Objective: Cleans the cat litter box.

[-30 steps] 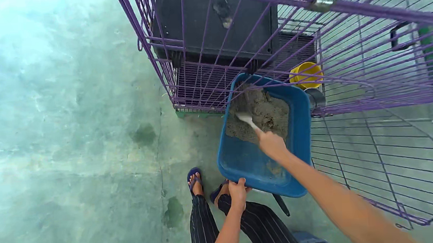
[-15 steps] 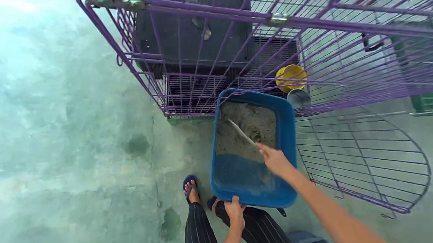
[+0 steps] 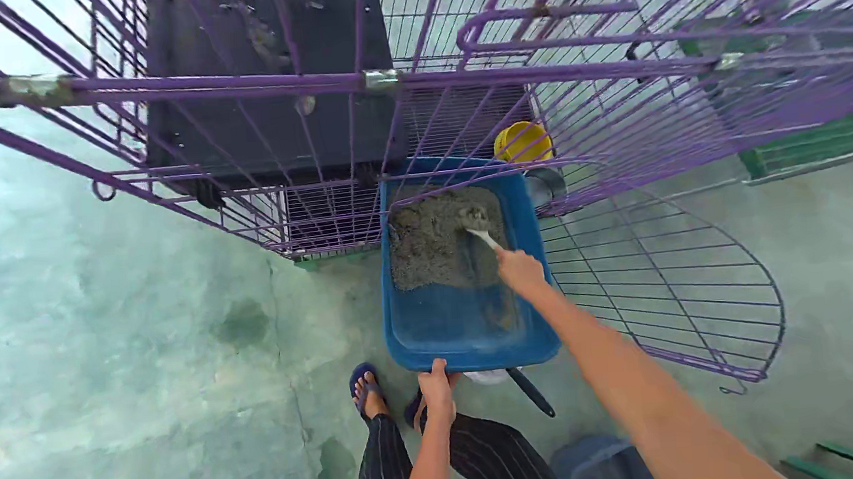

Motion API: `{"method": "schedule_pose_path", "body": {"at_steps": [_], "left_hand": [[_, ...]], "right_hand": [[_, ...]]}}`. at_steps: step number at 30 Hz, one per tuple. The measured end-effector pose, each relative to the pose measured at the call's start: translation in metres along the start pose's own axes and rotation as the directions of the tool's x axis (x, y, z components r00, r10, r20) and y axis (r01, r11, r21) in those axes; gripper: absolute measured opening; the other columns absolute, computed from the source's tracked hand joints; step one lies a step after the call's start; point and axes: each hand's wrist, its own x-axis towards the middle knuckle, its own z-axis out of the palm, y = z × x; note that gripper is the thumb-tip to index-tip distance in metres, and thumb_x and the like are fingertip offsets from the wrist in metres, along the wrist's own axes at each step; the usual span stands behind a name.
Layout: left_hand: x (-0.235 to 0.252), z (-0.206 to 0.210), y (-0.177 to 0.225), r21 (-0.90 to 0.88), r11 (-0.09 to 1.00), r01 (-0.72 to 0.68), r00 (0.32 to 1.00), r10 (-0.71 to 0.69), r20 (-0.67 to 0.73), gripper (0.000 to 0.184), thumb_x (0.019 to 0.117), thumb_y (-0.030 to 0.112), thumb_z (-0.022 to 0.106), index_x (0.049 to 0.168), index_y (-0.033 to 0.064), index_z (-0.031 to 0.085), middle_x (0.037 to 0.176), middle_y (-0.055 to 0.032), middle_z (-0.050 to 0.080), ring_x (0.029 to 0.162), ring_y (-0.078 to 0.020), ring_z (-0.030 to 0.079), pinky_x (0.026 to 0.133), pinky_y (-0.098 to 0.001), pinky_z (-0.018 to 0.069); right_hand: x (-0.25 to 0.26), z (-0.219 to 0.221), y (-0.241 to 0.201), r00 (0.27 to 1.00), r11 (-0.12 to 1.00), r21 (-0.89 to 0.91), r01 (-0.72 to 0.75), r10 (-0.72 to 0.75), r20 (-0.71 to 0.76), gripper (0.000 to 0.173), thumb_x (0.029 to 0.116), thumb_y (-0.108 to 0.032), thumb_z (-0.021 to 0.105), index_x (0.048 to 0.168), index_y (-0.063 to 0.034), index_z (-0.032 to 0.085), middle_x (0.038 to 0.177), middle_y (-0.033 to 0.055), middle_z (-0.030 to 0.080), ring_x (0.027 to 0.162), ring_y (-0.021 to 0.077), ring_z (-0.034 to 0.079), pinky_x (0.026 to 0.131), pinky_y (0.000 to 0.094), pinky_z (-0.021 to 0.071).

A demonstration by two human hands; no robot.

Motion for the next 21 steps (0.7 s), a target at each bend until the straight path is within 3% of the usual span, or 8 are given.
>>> {"method": "schedule_pose_path", "body": {"at_steps": [4, 6, 8, 10, 13, 17, 21], "left_hand": [[-0.009, 0.003, 0.010, 0.011, 1.000, 0.001, 1.000, -0.001, -0.005, 0.026, 0.1029, -0.002, 0.049, 0.128, -0.0075, 0.046, 0.100, -0.0213, 0.062, 0.079, -0.0239, 0.067, 0.068, -0.0371, 0.0595], [-0.011, 0.001, 0.017, 0.026, 1.000, 0.003, 1.000, -0.003, 0.006, 0.025, 0.1033, -0.001, 0.048, 0.127, -0.0070, 0.046, 0.099, -0.0199, 0.061, 0.078, -0.0229, 0.066, 0.068, -0.0364, 0.0594], [-0.014, -0.004, 0.018, 0.032, 0.999, 0.015, 1.000, -0.015, 0.010, 0.024, 0.1037, -0.001, 0.047, 0.127, -0.0062, 0.046, 0.100, -0.0194, 0.061, 0.079, -0.0226, 0.066, 0.069, -0.0359, 0.0590], [-0.010, 0.001, 0.023, 0.027, 1.000, 0.007, 1.000, -0.008, 0.023, 0.025, 0.1033, -0.001, 0.048, 0.128, -0.0057, 0.046, 0.101, -0.0197, 0.062, 0.081, -0.0233, 0.068, 0.070, -0.0362, 0.0603], [-0.015, 0.005, 0.016, 0.025, 1.000, 0.002, 1.000, -0.002, 0.014, 0.028, 0.1035, -0.001, 0.048, 0.130, -0.0068, 0.045, 0.104, -0.0213, 0.061, 0.082, -0.0244, 0.066, 0.072, -0.0373, 0.0592], [-0.011, -0.014, 0.015, 0.058, 0.998, -0.007, 1.000, 0.007, -0.003, 0.027, 0.1030, -0.001, 0.048, 0.129, -0.0083, 0.045, 0.100, -0.0216, 0.061, 0.079, -0.0240, 0.066, 0.068, -0.0372, 0.0593], [-0.017, -0.022, 0.012, 0.033, 0.999, -0.012, 1.000, 0.012, -0.001, 0.025, 0.1019, -0.003, 0.047, 0.127, -0.0065, 0.046, 0.098, -0.0188, 0.062, 0.078, -0.0217, 0.067, 0.068, -0.0350, 0.0597]], "right_hand": [[-0.017, 0.013, 0.008, 0.999, 1.000, -0.024, 0.020, -0.019, 0.043, 0.044, 0.1103, -0.015, 0.038, 0.153, -0.0081, 0.046, 0.135, 0.0316, 0.060, 0.123, 0.0494, 0.061, 0.098, 0.0635, 0.0506], [-0.033, 0.024, 0.011, 0.998, 1.000, -0.024, 0.012, -0.011, 0.065, 0.051, 0.1086, -0.011, 0.042, 0.159, -0.0087, 0.037, 0.139, 0.0348, 0.055, 0.121, 0.0523, 0.060, 0.097, 0.0631, 0.0510], [-0.018, 0.012, -0.001, 0.998, 1.000, 0.009, 0.011, -0.012, 0.056, 0.050, 0.1093, -0.009, 0.040, 0.159, -0.0047, 0.036, 0.143, 0.0355, 0.051, 0.126, 0.0527, 0.057, 0.100, 0.0633, 0.0486], [0.015, -0.013, -0.023, 0.999, 0.999, 0.027, 0.027, -0.028, 0.031, 0.044, 0.1080, -0.008, 0.039, 0.151, 0.0021, 0.044, 0.142, 0.0333, 0.054, 0.131, 0.0496, 0.056, 0.104, 0.0630, 0.0468], [0.027, -0.002, -0.008, 0.999, 0.999, 0.006, 0.049, -0.049, 0.015, 0.045, 0.1074, -0.009, 0.041, 0.152, -0.0021, 0.045, 0.139, 0.0337, 0.056, 0.128, 0.0508, 0.058, 0.100, 0.0663, 0.0478], [-0.021, 0.020, 0.005, 0.998, 0.998, -0.044, 0.052, -0.050, 0.050, 0.052, 0.1073, -0.007, 0.042, 0.159, -0.0058, 0.036, 0.141, 0.0366, 0.052, 0.121, 0.0540, 0.059, 0.097, 0.0637, 0.0506], [0.026, -0.003, -0.020, 0.999, 0.999, -0.003, 0.054, -0.054, 0.011, 0.051, 0.1083, -0.005, 0.037, 0.159, -0.0018, 0.033, 0.146, 0.0369, 0.048, 0.130, 0.0529, 0.054, 0.103, 0.0640, 0.0469]]}}
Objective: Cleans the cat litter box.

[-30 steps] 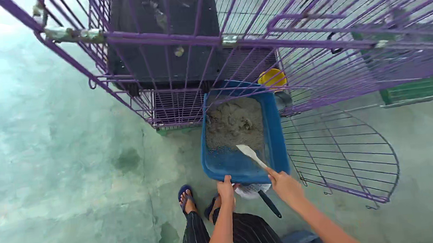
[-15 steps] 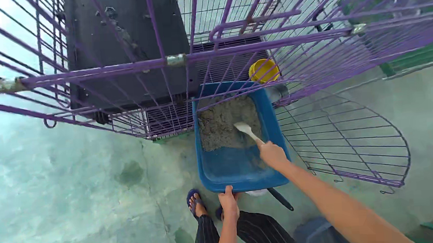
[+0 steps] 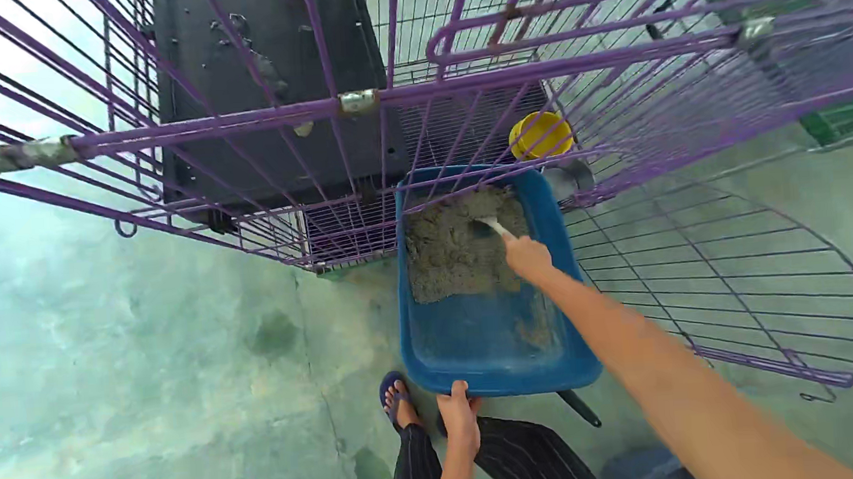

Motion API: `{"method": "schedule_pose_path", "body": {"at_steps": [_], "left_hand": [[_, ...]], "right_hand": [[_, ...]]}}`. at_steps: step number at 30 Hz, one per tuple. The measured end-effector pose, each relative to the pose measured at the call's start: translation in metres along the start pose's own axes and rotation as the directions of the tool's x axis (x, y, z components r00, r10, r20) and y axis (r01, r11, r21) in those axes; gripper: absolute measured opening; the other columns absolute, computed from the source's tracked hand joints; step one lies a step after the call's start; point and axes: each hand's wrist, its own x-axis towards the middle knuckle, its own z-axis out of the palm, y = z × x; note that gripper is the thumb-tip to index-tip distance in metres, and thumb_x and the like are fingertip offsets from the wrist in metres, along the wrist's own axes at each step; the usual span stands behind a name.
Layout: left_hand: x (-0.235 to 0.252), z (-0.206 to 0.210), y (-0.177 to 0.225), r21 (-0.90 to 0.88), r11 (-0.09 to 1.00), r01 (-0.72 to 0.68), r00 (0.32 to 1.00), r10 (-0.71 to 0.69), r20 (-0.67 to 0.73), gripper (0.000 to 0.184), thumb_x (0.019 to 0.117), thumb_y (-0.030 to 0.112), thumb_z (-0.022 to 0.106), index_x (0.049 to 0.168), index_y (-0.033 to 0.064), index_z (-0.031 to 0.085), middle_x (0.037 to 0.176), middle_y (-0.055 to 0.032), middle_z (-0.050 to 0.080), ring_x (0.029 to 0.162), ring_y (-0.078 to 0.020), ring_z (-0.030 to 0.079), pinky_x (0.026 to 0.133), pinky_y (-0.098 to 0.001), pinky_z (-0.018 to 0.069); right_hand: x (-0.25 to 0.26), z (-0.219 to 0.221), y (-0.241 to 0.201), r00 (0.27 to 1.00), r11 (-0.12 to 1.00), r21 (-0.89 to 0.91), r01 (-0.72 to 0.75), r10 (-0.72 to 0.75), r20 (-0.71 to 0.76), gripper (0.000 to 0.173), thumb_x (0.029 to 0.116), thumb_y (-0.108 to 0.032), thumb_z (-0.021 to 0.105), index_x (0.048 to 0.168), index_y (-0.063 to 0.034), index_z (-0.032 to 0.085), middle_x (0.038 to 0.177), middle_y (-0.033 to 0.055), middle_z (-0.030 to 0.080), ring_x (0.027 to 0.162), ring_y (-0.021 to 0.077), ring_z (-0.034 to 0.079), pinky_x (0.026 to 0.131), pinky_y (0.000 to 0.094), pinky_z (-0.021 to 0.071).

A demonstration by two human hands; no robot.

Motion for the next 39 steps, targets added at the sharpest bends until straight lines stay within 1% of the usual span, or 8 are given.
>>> {"method": "schedule_pose_path", "body": {"at_steps": [6, 11, 16, 19, 22, 25, 35, 39], "left_hand": [[0.003, 0.005, -0.003, -0.012, 1.000, 0.001, 1.000, -0.001, 0.013, 0.026, 0.1038, -0.001, 0.048, 0.128, -0.0077, 0.046, 0.101, -0.0206, 0.062, 0.079, -0.0225, 0.067, 0.069, -0.0358, 0.0598], [0.001, 0.001, -0.006, -0.029, 1.000, -0.003, 1.000, 0.003, 0.022, 0.027, 0.1030, -0.002, 0.049, 0.129, -0.0069, 0.045, 0.099, -0.0189, 0.062, 0.078, -0.0208, 0.067, 0.068, -0.0335, 0.0597], [0.002, 0.005, -0.013, -0.042, 0.999, 0.018, 1.000, -0.017, 0.013, 0.025, 0.1037, 0.000, 0.049, 0.128, -0.0070, 0.047, 0.100, -0.0199, 0.063, 0.081, -0.0225, 0.068, 0.069, -0.0356, 0.0597], [-0.003, -0.002, -0.025, -0.052, 0.998, 0.038, 0.999, -0.039, -0.010, 0.027, 0.1046, 0.001, 0.048, 0.131, -0.0068, 0.045, 0.104, -0.0211, 0.062, 0.083, -0.0238, 0.067, 0.071, -0.0369, 0.0594], [-0.004, -0.012, -0.046, -0.069, 0.995, 0.069, 0.995, -0.074, -0.066, 0.034, 0.1050, 0.001, 0.047, 0.137, -0.0066, 0.041, 0.112, -0.0254, 0.059, 0.087, -0.0291, 0.066, 0.072, -0.0421, 0.0587], [-0.002, 0.006, -0.035, -0.045, 0.998, 0.053, 0.998, -0.054, -0.011, 0.036, 0.1058, 0.003, 0.048, 0.139, -0.0070, 0.040, 0.114, -0.0267, 0.059, 0.089, -0.0294, 0.066, 0.074, -0.0424, 0.0588], [-0.007, 0.039, -0.003, -0.080, 0.997, 0.016, 1.000, -0.015, 0.014, 0.025, 0.1039, -0.001, 0.046, 0.128, -0.0058, 0.044, 0.102, -0.0194, 0.060, 0.081, -0.0229, 0.066, 0.071, -0.0362, 0.0593], [-0.007, 0.037, 0.004, -0.074, 0.997, 0.021, 1.000, -0.021, 0.009, 0.023, 0.1041, -0.001, 0.046, 0.127, -0.0054, 0.045, 0.100, -0.0189, 0.061, 0.080, -0.0227, 0.067, 0.070, -0.0361, 0.0596]], "right_hand": [[-0.022, 0.005, 0.027, 0.999, 0.989, 0.142, 0.041, -0.044, 0.023, 0.044, 0.1124, -0.020, 0.036, 0.153, -0.0102, 0.050, 0.137, 0.0294, 0.061, 0.129, 0.0477, 0.058, 0.105, 0.0650, 0.0457], [-0.028, 0.001, 0.001, 0.999, 0.994, -0.096, 0.051, -0.050, 0.010, 0.047, 0.1099, -0.009, 0.037, 0.157, -0.0052, 0.039, 0.142, 0.0374, 0.051, 0.124, 0.0549, 0.057, 0.099, 0.0657, 0.0480], [0.036, -0.033, -0.002, 0.999, 0.961, 0.271, 0.053, -0.053, -0.006, 0.043, 0.1126, -0.020, 0.038, 0.150, -0.0068, 0.053, 0.143, 0.0290, 0.057, 0.131, 0.0460, 0.056, 0.108, 0.0629, 0.0431], [-0.005, -0.029, 0.044, 0.996, 0.918, 0.393, 0.058, -0.081, 0.042, 0.043, 0.1144, -0.028, 0.037, 0.152, -0.0130, 0.051, 0.129, 0.0258, 0.062, 0.101, 0.0359, 0.062, 0.088, 0.0524, 0.0489], [-0.093, -0.001, 0.089, 0.994, 0.954, 0.290, 0.080, -0.098, 0.048, 0.044, 0.1138, -0.025, 0.038, 0.155, -0.0160, 0.049, 0.137, 0.0243, 0.063, 0.123, 0.0412, 0.063, 0.108, 0.0580, 0.0453], [-0.140, 0.038, 0.121, 0.995, 0.998, 0.037, -0.056, 0.052, 0.090, 0.045, 0.1135, -0.027, 0.037, 0.158, -0.0239, 0.045, 0.132, 0.0268, 0.065, 0.123, 0.0468, 0.062, 0.102, 0.0632, 0.0478], [-0.010, -0.006, 0.065, 0.999, 0.998, -0.049, -0.051, 0.050, -0.008, 0.046, 0.1105, -0.013, 0.036, 0.155, -0.0068, 0.044, 0.141, 0.0344, 0.054, 0.128, 0.0523, 0.057, 0.101, 0.0658, 0.0472], [-0.042, 0.013, 0.088, 0.999, 0.996, -0.087, -0.029, 0.030, 0.017, 0.045, 0.1120, -0.019, 0.035, 0.156, -0.0129, 0.044, 0.132, 0.0347, 0.060, 0.119, 0.0532, 0.061, 0.095, 0.0662, 0.0501]]}}
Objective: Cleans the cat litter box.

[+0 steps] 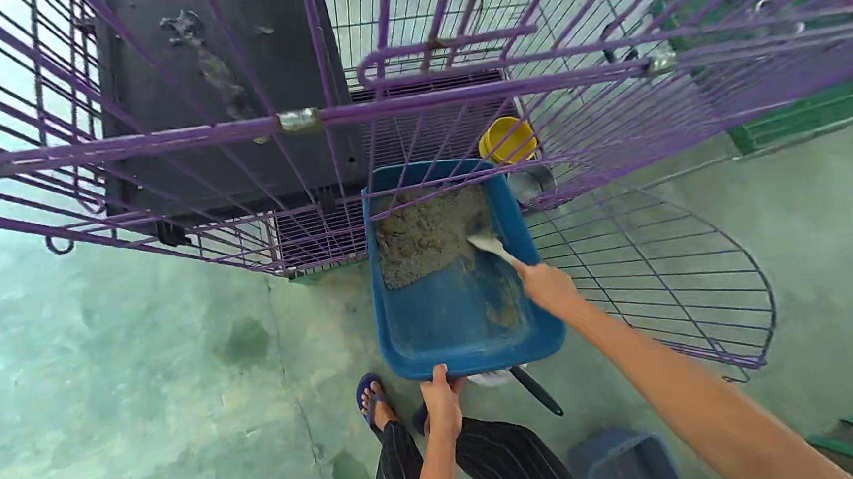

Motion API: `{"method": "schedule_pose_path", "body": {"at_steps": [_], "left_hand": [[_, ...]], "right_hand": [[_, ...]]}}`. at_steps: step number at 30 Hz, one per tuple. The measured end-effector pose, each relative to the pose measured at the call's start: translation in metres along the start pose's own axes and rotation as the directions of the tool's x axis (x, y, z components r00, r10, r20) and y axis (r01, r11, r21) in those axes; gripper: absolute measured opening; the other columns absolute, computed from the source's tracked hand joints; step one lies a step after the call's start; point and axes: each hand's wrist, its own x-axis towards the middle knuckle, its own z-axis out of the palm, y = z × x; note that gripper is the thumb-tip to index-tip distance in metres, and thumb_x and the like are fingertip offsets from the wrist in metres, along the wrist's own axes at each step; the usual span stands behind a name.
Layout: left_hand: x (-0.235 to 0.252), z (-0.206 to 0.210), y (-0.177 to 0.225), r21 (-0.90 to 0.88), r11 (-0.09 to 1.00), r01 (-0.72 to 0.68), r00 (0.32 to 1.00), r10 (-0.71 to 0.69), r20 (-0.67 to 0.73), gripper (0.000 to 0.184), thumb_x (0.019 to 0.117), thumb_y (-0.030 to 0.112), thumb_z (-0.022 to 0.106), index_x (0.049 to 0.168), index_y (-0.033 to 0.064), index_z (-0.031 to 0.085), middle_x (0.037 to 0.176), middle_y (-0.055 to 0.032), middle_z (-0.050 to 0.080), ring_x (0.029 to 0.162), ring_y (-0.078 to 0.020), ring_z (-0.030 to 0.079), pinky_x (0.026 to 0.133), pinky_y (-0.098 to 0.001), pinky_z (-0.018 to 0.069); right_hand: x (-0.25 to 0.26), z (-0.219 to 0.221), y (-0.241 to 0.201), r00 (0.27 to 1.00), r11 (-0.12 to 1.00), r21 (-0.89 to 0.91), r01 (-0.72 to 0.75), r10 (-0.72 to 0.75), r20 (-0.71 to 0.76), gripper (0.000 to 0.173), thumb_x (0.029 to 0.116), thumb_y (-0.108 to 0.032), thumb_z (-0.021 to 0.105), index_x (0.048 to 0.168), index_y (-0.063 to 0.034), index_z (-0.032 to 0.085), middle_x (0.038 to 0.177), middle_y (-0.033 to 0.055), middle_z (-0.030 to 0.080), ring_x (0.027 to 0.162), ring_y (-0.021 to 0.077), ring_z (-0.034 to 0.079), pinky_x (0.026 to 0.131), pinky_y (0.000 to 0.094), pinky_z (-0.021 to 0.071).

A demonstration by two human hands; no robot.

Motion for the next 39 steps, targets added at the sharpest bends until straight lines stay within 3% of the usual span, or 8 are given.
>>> {"method": "schedule_pose_path", "body": {"at_steps": [7, 14, 18, 21, 24, 30, 35, 39], "left_hand": [[-0.003, -0.003, -0.003, -0.012, 1.000, 0.028, 0.999, -0.027, 0.021, 0.023, 0.1045, 0.000, 0.046, 0.127, -0.0051, 0.044, 0.100, -0.0176, 0.061, 0.081, -0.0216, 0.067, 0.072, -0.0356, 0.0596], [-0.003, -0.008, 0.006, 0.029, 1.000, 0.007, 1.000, -0.007, -0.002, 0.024, 0.1035, -0.001, 0.046, 0.127, -0.0066, 0.045, 0.097, -0.0176, 0.061, 0.077, -0.0207, 0.067, 0.068, -0.0342, 0.0592], [-0.004, -0.005, 0.003, -0.028, 1.000, 0.009, 1.000, -0.010, -0.003, 0.023, 0.1033, -0.002, 0.046, 0.126, -0.0042, 0.044, 0.096, -0.0166, 0.061, 0.078, -0.0205, 0.067, 0.069, -0.0337, 0.0596], [0.004, -0.006, -0.007, -0.039, 0.999, 0.009, 1.000, -0.009, 0.004, 0.025, 0.1036, -0.002, 0.046, 0.129, -0.0046, 0.043, 0.100, -0.0187, 0.062, 0.080, -0.0227, 0.068, 0.070, -0.0355, 0.0601], [0.008, 0.000, -0.007, -0.031, 0.999, 0.025, 1.000, -0.025, 0.010, 0.029, 0.1054, 0.001, 0.046, 0.133, -0.0057, 0.042, 0.105, -0.0214, 0.060, 0.083, -0.0248, 0.067, 0.072, -0.0375, 0.0594], [0.006, 0.001, -0.007, -0.020, 0.998, 0.051, 0.999, -0.051, -0.007, 0.023, 0.1054, 0.002, 0.047, 0.127, -0.0076, 0.046, 0.099, -0.0206, 0.062, 0.078, -0.0230, 0.067, 0.069, -0.0351, 0.0596], [0.005, -0.005, -0.007, -0.038, 0.998, 0.054, 0.998, -0.053, 0.021, 0.026, 0.1041, -0.002, 0.046, 0.130, -0.0056, 0.043, 0.101, -0.0200, 0.062, 0.081, -0.0235, 0.068, 0.071, -0.0360, 0.0602], [0.008, -0.002, -0.015, -0.069, 0.996, 0.053, 0.999, -0.052, 0.014, 0.024, 0.1044, -0.001, 0.047, 0.127, -0.0052, 0.044, 0.100, -0.0191, 0.063, 0.080, -0.0229, 0.068, 0.070, -0.0357, 0.0606]], "right_hand": [[0.046, -0.012, -0.027, 1.000, 1.000, 0.002, -0.004, 0.004, -0.011, 0.053, 0.1093, -0.008, 0.036, 0.162, -0.0106, 0.032, 0.139, 0.0371, 0.054, 0.126, 0.0544, 0.057, 0.100, 0.0664, 0.0476], [0.006, 0.004, -0.022, 1.000, 1.000, 0.011, 0.002, -0.002, 0.006, 0.051, 0.1100, -0.007, 0.036, 0.161, -0.0025, 0.031, 0.137, 0.0403, 0.052, 0.123, 0.0573, 0.057, 0.099, 0.0662, 0.0480], [0.074, -0.032, -0.053, 0.999, 0.999, 0.047, -0.004, 0.006, -0.042, 0.046, 0.1087, -0.007, 0.038, 0.153, 0.0031, 0.041, 0.141, 0.0353, 0.054, 0.132, 0.0511, 0.054, 0.104, 0.0662, 0.0448], [0.095, -0.043, -0.025, 0.999, 0.968, 0.249, 0.038, -0.030, -0.033, 0.044, 0.1127, -0.018, 0.036, 0.154, -0.0044, 0.047, 0.141, 0.0322, 0.057, 0.130, 0.0490, 0.056, 0.106, 0.0646, 0.0437], [0.069, -0.056, 0.006, 0.998, 0.934, 0.351, 0.068, -0.068, -0.012, 0.044, 0.1140, -0.024, 0.037, 0.153, -0.0109, 0.051, 0.143, 0.0285, 0.057, 0.129, 0.0462, 0.057, 0.108, 0.0605, 0.0428], [-0.049, -0.006, -0.003, 0.998, 0.997, -0.071, 0.023, -0.019, 0.055, 0.047, 0.1135, -0.022, 0.034, 0.159, -0.0182, 0.041, 0.133, 0.0347, 0.059, 0.116, 0.0532, 0.062, 0.095, 0.0647, 0.0504], [0.056, -0.025, -0.043, 0.998, 0.999, 0.038, -0.005, 0.007, -0.065, 0.047, 0.1101, -0.010, 0.036, 0.157, -0.0015, 0.038, 0.141, 0.0378, 0.052, 0.128, 0.0552, 0.055, 0.102, 0.0665, 0.0463], [0.093, -0.046, -0.024, 0.998, 0.968, 0.244, 0.062, -0.054, -0.041, 0.045, 0.1137, -0.021, 0.034, 0.155, -0.0077, 0.046, 0.145, 0.0305, 0.055, 0.135, 0.0482, 0.053, 0.111, 0.0637, 0.0400]]}}
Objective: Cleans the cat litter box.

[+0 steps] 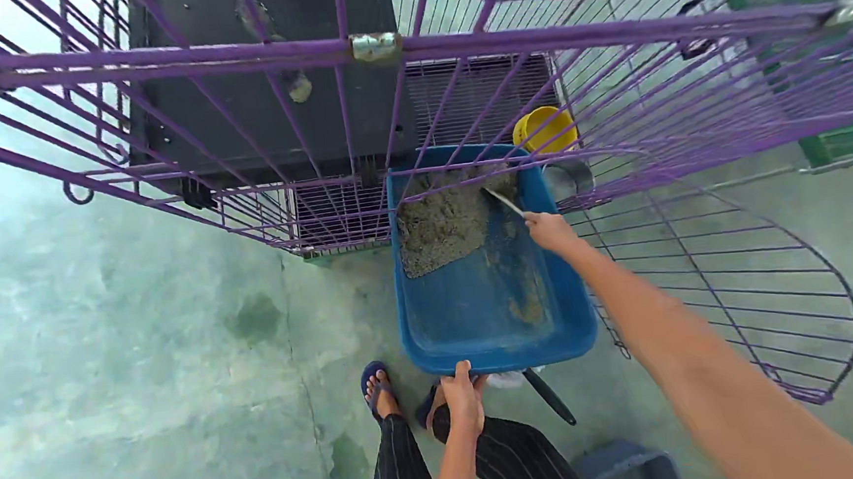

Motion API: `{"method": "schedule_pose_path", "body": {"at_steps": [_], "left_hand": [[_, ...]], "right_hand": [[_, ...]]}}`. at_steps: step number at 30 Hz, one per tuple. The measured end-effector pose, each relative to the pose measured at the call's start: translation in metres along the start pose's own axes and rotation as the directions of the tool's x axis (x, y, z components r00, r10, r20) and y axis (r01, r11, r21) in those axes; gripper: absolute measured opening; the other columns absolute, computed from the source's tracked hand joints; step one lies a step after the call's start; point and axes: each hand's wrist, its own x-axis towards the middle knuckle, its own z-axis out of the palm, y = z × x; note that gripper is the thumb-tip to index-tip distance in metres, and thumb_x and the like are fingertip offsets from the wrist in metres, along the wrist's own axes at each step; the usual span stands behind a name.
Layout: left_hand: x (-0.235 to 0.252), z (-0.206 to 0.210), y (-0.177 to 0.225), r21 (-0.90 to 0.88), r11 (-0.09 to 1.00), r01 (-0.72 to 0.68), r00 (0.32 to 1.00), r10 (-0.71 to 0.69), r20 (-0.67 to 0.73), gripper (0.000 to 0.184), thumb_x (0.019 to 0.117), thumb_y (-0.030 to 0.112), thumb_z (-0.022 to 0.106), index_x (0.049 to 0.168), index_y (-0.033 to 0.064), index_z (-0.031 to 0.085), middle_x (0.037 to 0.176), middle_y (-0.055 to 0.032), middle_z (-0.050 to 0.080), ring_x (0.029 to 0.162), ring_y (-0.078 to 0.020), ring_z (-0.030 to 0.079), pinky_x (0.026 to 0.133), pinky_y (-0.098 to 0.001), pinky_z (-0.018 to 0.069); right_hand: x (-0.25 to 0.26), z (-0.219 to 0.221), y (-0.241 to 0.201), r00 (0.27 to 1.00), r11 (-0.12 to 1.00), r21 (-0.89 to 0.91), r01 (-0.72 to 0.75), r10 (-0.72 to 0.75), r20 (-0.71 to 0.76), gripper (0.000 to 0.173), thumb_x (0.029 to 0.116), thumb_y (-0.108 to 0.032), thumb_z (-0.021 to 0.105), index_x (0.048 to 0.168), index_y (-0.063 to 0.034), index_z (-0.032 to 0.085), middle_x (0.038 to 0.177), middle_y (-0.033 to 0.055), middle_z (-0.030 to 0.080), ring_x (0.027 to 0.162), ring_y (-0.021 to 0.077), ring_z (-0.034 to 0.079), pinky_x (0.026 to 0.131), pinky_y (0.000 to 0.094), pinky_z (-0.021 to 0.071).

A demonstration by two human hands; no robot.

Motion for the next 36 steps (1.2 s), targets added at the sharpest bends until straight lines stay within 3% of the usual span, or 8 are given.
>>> {"method": "schedule_pose_path", "body": {"at_steps": [2, 5, 10, 14, 18, 25, 31, 36], "left_hand": [[0.004, -0.003, 0.000, 0.021, 1.000, -0.015, 1.000, 0.014, 0.005, 0.023, 0.1048, 0.000, 0.047, 0.127, -0.0062, 0.045, 0.099, -0.0198, 0.063, 0.079, -0.0232, 0.069, 0.069, -0.0363, 0.0608], [0.004, -0.008, 0.004, 0.061, 0.998, -0.018, 1.000, 0.017, 0.016, 0.028, 0.1057, 0.002, 0.047, 0.132, -0.0086, 0.043, 0.104, -0.0223, 0.062, 0.083, -0.0248, 0.069, 0.072, -0.0377, 0.0607], [0.002, -0.013, 0.011, 0.059, 0.998, -0.002, 1.000, 0.001, 0.016, 0.025, 0.1043, -0.001, 0.046, 0.128, -0.0066, 0.044, 0.101, -0.0194, 0.063, 0.080, -0.0228, 0.068, 0.071, -0.0355, 0.0606], [-0.003, -0.020, 0.002, 0.015, 1.000, -0.021, 1.000, 0.021, -0.006, 0.027, 0.1035, -0.002, 0.047, 0.130, -0.0061, 0.043, 0.100, -0.0199, 0.063, 0.080, -0.0237, 0.069, 0.069, -0.0367, 0.0609], [-0.024, -0.049, -0.033, 0.066, 0.998, 0.016, 0.992, -0.008, -0.127, 0.032, 0.1038, -0.001, 0.045, 0.134, -0.0071, 0.040, 0.103, -0.0215, 0.059, 0.079, -0.0234, 0.065, 0.068, -0.0368, 0.0579], [0.013, 0.012, 0.005, 0.113, 0.992, -0.064, 0.998, 0.061, 0.028, 0.034, 0.1058, 0.003, 0.046, 0.137, -0.0073, 0.041, 0.112, -0.0245, 0.058, 0.088, -0.0266, 0.064, 0.073, -0.0399, 0.0577], [-0.001, -0.015, 0.015, 0.091, 0.995, -0.047, 0.998, 0.049, -0.024, 0.028, 0.1041, 0.000, 0.047, 0.131, -0.0058, 0.044, 0.104, -0.0207, 0.060, 0.082, -0.0243, 0.065, 0.069, -0.0379, 0.0586], [0.008, -0.022, 0.014, 0.117, 0.992, -0.051, 0.998, 0.054, -0.018, 0.028, 0.1033, -0.001, 0.046, 0.131, -0.0052, 0.044, 0.102, -0.0196, 0.061, 0.081, -0.0232, 0.067, 0.069, -0.0365, 0.0594]], "right_hand": [[-0.030, -0.001, 0.030, 1.000, 0.997, 0.076, 0.025, -0.026, 0.013, 0.044, 0.1142, -0.023, 0.035, 0.153, -0.0095, 0.051, 0.141, 0.0296, 0.058, 0.130, 0.0476, 0.056, 0.109, 0.0634, 0.0410], [-0.088, 0.018, 0.042, 0.999, 0.985, -0.172, -0.033, 0.040, 0.035, 0.045, 0.1137, -0.023, 0.035, 0.156, -0.0147, 0.047, 0.131, 0.0324, 0.063, 0.123, 0.0518, 0.061, 0.101, 0.0668, 0.0470], [-0.031, 0.002, -0.007, 0.998, 0.955, -0.292, -0.056, 0.042, -0.055, 0.045, 0.1102, -0.010, 0.036, 0.155, -0.0025, 0.042, 0.138, 0.0387, 0.054, 0.127, 0.0567, 0.055, 0.100, 0.0691, 0.0456], [-0.015, 0.010, 0.012, 0.998, 0.957, -0.289, -0.021, 0.001, -0.068, 0.048, 0.1136, -0.021, 0.033, 0.161, -0.0148, 0.038, 0.140, 0.0392, 0.052, 0.124, 0.0581, 0.056, 0.099, 0.0701, 0.0450], [-0.098, 0.038, 0.041, 0.999, 0.987, -0.161, 0.022, -0.014, 0.048, 0.047, 0.1143, -0.025, 0.033, 0.160, -0.0209, 0.040, 0.129, 0.0320, 0.064, 0.121, 0.0519, 0.061, 0.101, 0.0661, 0.0473], [-0.153, 0.056, 0.041, 0.991, 0.968, -0.229, -0.099, 0.116, 0.061, 0.046, 0.1140, -0.030, 0.035, 0.159, -0.0249, 0.043, 0.139, 0.0316, 0.058, 0.119, 0.0503, 0.063, 0.097, 0.0628, 0.0509], [-0.126, 0.056, 0.050, 0.990, 0.961, -0.242, -0.135, 0.142, 0.010, 0.046, 0.1133, -0.025, 0.035, 0.158, -0.0183, 0.044, 0.131, 0.0326, 0.062, 0.119, 0.0517, 0.063, 0.095, 0.0643, 0.0510], [-0.033, -0.010, -0.003, 0.999, 0.980, -0.193, -0.039, 0.033, -0.036, 0.041, 0.1102, -0.015, 0.039, 0.147, -0.0012, 0.053, 0.136, 0.0343, 0.059, 0.128, 0.0539, 0.056, 0.101, 0.0694, 0.0446]]}}
